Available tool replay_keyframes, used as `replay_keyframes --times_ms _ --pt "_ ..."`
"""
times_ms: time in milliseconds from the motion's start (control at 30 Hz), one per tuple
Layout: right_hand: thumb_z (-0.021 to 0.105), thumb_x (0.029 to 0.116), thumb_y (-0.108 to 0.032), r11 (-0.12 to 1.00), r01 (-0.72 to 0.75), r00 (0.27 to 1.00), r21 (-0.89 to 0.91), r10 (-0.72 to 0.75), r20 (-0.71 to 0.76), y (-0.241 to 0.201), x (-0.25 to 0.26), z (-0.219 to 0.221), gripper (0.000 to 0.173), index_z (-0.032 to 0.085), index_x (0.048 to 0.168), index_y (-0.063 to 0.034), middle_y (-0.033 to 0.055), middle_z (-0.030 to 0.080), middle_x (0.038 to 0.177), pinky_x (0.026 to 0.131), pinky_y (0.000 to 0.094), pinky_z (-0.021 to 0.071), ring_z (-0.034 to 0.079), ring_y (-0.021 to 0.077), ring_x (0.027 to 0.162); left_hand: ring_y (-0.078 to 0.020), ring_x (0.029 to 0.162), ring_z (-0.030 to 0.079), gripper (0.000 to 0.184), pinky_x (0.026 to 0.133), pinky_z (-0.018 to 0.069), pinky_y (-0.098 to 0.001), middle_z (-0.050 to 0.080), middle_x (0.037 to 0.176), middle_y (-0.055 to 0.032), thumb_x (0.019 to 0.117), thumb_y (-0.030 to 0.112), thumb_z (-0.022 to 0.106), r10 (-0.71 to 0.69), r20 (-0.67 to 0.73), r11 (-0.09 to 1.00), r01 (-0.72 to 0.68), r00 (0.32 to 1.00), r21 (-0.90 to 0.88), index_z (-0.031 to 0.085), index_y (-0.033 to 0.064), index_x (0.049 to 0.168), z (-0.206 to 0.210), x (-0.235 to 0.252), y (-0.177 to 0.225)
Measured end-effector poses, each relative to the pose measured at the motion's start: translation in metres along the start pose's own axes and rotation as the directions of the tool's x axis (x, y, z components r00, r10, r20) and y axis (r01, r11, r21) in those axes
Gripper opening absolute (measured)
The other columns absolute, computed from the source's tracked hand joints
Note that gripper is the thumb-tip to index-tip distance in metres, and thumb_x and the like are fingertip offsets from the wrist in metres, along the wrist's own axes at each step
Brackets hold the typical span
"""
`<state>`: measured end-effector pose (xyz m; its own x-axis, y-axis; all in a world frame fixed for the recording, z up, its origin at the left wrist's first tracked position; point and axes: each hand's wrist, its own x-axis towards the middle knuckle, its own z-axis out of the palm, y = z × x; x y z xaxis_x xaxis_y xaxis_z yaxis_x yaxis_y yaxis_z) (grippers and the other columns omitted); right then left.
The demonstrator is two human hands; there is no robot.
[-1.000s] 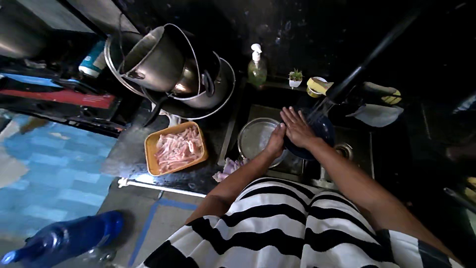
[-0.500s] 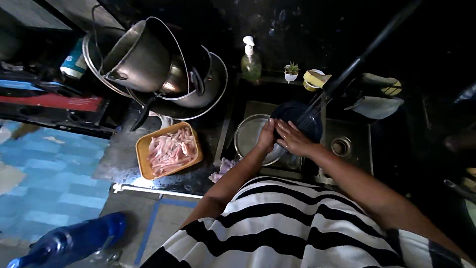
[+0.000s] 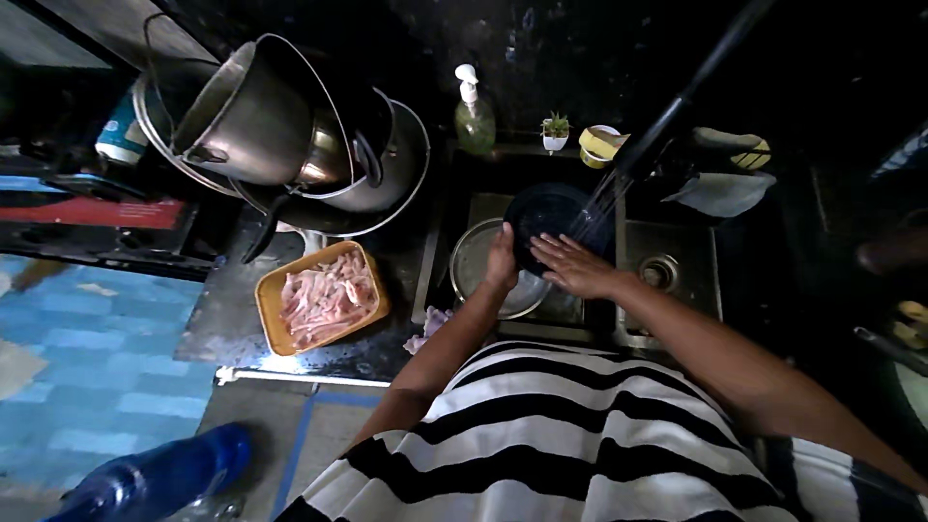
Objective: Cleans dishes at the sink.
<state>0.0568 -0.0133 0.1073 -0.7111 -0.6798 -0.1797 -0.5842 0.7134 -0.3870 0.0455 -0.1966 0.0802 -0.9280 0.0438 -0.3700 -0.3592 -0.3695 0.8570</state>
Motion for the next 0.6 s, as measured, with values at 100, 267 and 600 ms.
replay_keyframes --times_ms 100,267,600 --pt "0.043 0.109 -0.04 0.981 -0.183 0.983 -0.067 0.182 -0.028 0.035 -0.002 -0.008 0.065 0.031 0.16 0.0 0.0203 0.023 0.169 0.127 0.0601 0.0083 0.015 0.0387 0.158 -0.0236 0.108 0.066 0.051 0.091 0.0573 -0.0462 0.064 0.124 -0.0144 0.1127 0.042 0.026 0.048 -0.031 0.999 -0.049 0.998 -0.016 0.042 0.0082 0.147 -0.007 0.004 0.0" --pt "0.044 0.1079 -0.039 0.973 -0.232 0.962 -0.012 0.228 -0.153 0.011 0.032 -0.009 0.067 0.029 0.16 0.0004 0.0189 0.02 0.17 0.127 0.0599 0.0093 0.014 0.0362 0.159 -0.023 0.114 0.064 0.054 0.094 0.056 -0.0457 0.062 0.131 -0.0115 0.1114 0.048 0.024 -0.02 0.082 1.0 0.022 0.996 -0.017 0.04 0.0148 0.15 0.016 -0.006 -0.006" --pt "0.064 0.0997 -0.023 0.831 -0.428 0.812 0.355 0.526 -0.253 0.037 -0.006 -0.033 0.077 0.023 0.163 -0.0056 0.0269 0.023 0.166 0.122 0.0623 0.0264 0.025 0.0443 0.154 -0.0255 0.121 0.061 0.048 0.099 0.0535 -0.0489 0.058 0.135 -0.0127 0.1125 0.039 0.031 -0.029 0.023 0.967 0.034 0.999 -0.254 0.03 0.0173 0.155 -0.011 0.014 -0.013"
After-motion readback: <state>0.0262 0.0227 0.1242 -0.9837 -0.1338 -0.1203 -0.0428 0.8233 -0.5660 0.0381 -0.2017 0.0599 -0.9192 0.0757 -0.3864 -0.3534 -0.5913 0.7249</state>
